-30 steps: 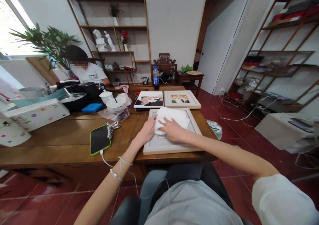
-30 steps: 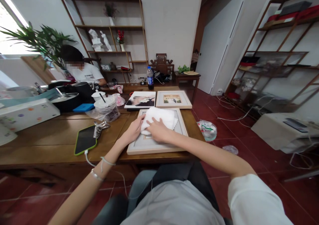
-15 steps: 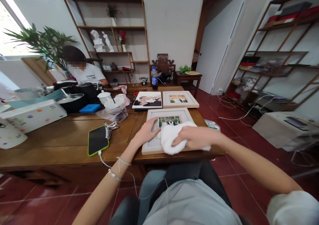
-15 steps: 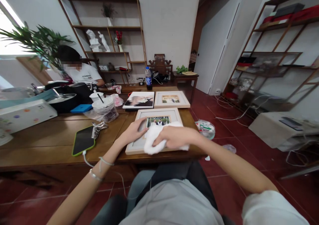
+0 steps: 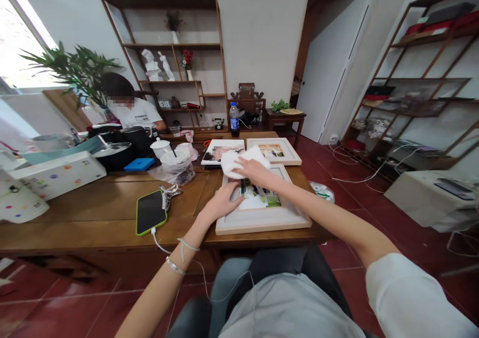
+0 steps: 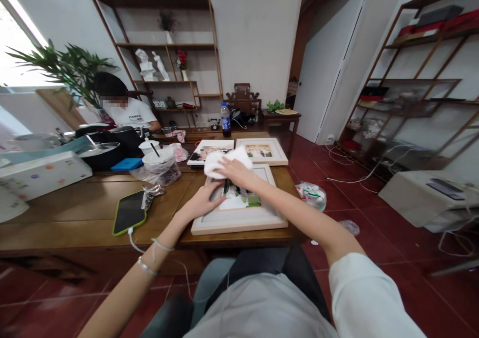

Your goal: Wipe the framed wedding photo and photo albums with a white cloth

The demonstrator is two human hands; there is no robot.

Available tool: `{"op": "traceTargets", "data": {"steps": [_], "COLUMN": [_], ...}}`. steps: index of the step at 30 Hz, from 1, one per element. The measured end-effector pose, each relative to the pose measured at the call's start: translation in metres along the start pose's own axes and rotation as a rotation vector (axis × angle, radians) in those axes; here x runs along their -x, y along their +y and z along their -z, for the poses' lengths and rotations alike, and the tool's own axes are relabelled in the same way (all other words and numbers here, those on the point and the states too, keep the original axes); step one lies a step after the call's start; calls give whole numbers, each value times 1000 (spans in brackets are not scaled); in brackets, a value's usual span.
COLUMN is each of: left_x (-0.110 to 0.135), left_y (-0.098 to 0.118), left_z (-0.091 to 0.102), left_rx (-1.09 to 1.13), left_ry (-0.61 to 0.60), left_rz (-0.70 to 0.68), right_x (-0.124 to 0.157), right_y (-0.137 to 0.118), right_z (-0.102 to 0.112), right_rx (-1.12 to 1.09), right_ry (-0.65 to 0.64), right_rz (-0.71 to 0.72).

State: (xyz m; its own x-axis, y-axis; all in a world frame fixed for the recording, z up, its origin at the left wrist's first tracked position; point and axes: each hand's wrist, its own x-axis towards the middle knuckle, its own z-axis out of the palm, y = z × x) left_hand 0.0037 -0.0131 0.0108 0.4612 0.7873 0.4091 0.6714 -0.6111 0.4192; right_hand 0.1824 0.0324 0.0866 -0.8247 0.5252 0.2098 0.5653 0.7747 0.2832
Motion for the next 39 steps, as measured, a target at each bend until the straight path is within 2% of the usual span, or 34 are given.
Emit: {"op": "traceTargets", "data": {"steps": [2, 6, 14, 17, 21, 26, 33, 36, 39], "left_x": [-1, -2, 1, 1, 1, 1, -2, -2, -1], "left_y": [1, 3, -1, -2, -1, 1, 9, 10, 6], "left_z": [1, 3, -2, -2, 0, 0, 7, 8, 4], "left_rx": [1, 21, -15, -11, 4, 8, 62, 70, 29], "left_ry": [-4, 2, 3, 6, 12, 16, 13, 9, 20], "left_rz": [-7, -45, 26, 24, 23, 4, -72, -74, -20], "right_x": [-4, 9, 85, 100, 98, 78, 38, 39, 56], "right_y": [-9, -7, 34, 41, 32, 10, -24, -29, -22], "right_z": [-9, -8, 16, 16, 12, 10, 4, 3, 7], "right_rx": [6, -1, 64, 97, 122, 90, -36, -56, -52], "right_ry": [-85, -166, -247, -241, -238, -233, -173, -167, -193], "right_rz": [42, -42, -282, -320, -351, -383, -210, -198, -214]}}
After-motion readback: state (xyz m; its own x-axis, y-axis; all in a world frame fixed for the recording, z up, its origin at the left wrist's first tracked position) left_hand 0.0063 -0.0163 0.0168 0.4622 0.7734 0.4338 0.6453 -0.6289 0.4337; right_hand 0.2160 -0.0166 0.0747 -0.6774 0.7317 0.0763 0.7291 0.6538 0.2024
